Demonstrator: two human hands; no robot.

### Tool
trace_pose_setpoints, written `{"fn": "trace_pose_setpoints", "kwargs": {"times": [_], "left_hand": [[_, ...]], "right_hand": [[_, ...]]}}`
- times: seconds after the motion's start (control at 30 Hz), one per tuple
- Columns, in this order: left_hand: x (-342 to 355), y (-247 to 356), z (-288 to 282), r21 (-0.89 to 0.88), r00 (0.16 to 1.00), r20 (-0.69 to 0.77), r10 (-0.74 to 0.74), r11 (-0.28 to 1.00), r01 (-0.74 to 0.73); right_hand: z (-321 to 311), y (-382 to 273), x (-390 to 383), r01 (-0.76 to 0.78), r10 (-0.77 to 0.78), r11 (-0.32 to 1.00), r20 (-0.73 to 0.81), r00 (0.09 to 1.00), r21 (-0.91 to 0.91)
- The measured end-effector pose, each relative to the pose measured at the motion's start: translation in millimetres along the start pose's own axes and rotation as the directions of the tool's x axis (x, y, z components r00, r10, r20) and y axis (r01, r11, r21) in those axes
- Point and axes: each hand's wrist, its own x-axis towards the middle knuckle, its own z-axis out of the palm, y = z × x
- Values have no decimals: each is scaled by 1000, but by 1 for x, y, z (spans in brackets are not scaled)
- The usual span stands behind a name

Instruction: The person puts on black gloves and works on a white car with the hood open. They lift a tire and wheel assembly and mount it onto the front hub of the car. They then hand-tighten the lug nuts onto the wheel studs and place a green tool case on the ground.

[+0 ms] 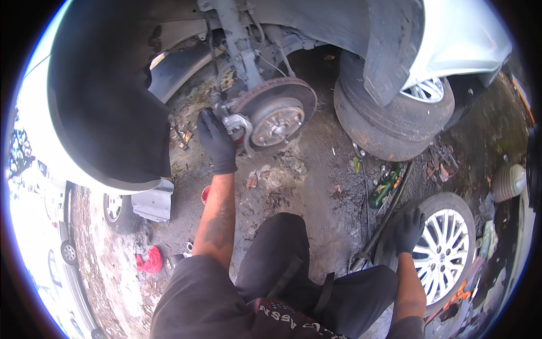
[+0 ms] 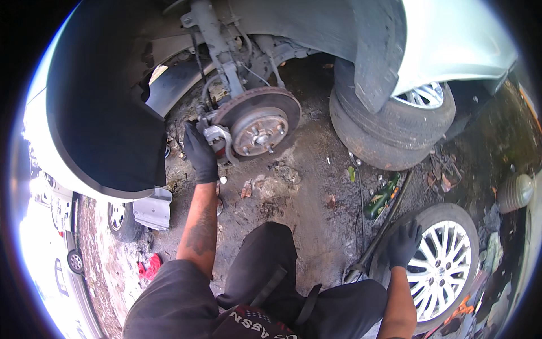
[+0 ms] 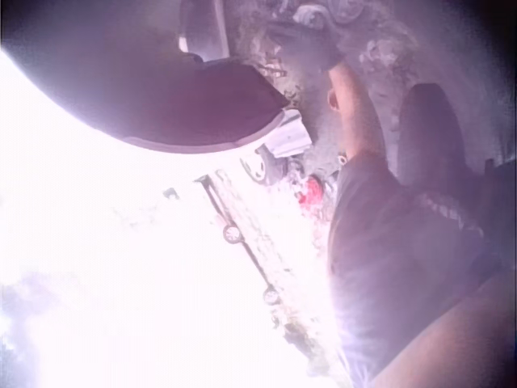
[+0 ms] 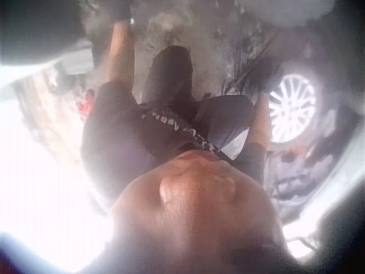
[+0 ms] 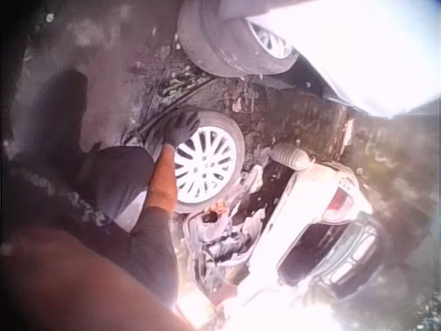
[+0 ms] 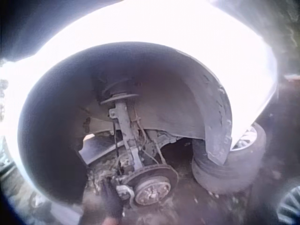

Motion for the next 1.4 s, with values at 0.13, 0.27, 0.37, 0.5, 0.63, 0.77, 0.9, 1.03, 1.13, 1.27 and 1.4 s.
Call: {"fn": "trace_pose_setpoints", "kwargs": {"times": [0.13, 0.27, 0.37, 0.5, 0.63, 0.77, 0.9, 1.03, 1.13, 1.27, 1.4], "left_hand": [[-9, 6, 5, -8, 994, -3, -108, 994, 108], [-6, -7, 3, 61, 994, -88, -64, 996, 69], [-9, -8, -4, 120, 999, -26, -48, 991, 51], [-9, -14, -4, 122, 997, -63, 47, 992, -39], [-8, -5, -3, 129, 998, -70, -4, 992, 13], [-12, -10, 1, 96, 997, -61, -49, 994, 55], [-15, -15, -3, 122, 999, -44, -17, 992, 22], [-15, -24, -3, 82, 997, -75, 5, 997, 1], [-4, -34, -3, 70, 999, -36, 33, 997, -30], [2, -15, -13, 226, 986, 47, 157, 960, -164], [41, 20, -1, 130, 901, 172, 398, 897, -422]], "right_hand": [[-3, 7, 0, 1, -1, 1000, 14, 1000, -3], [-3, 2, 0, 32, -31, 999, 45, 999, -39], [-4, -1, 1, 40, -37, 999, 79, 996, -33], [-2, 2, -1, 60, -56, 997, 86, 995, -42], [13, 20, -6, 144, -142, 987, 22, 990, -76], [27, 36, -8, 159, -160, 981, -3, 987, -113], [20, 30, -7, 149, -131, 975, 113, 985, -167], [12, 16, -3, 72, -64, 993, 84, 994, -95], [9, 1, -3, 23, -22, 999, 12, 1000, -31], [28, 34, -3, 135, -137, 990, -85, 987, -29], [40, 49, -7, 137, -137, 991, -57, 989, -1]]}}
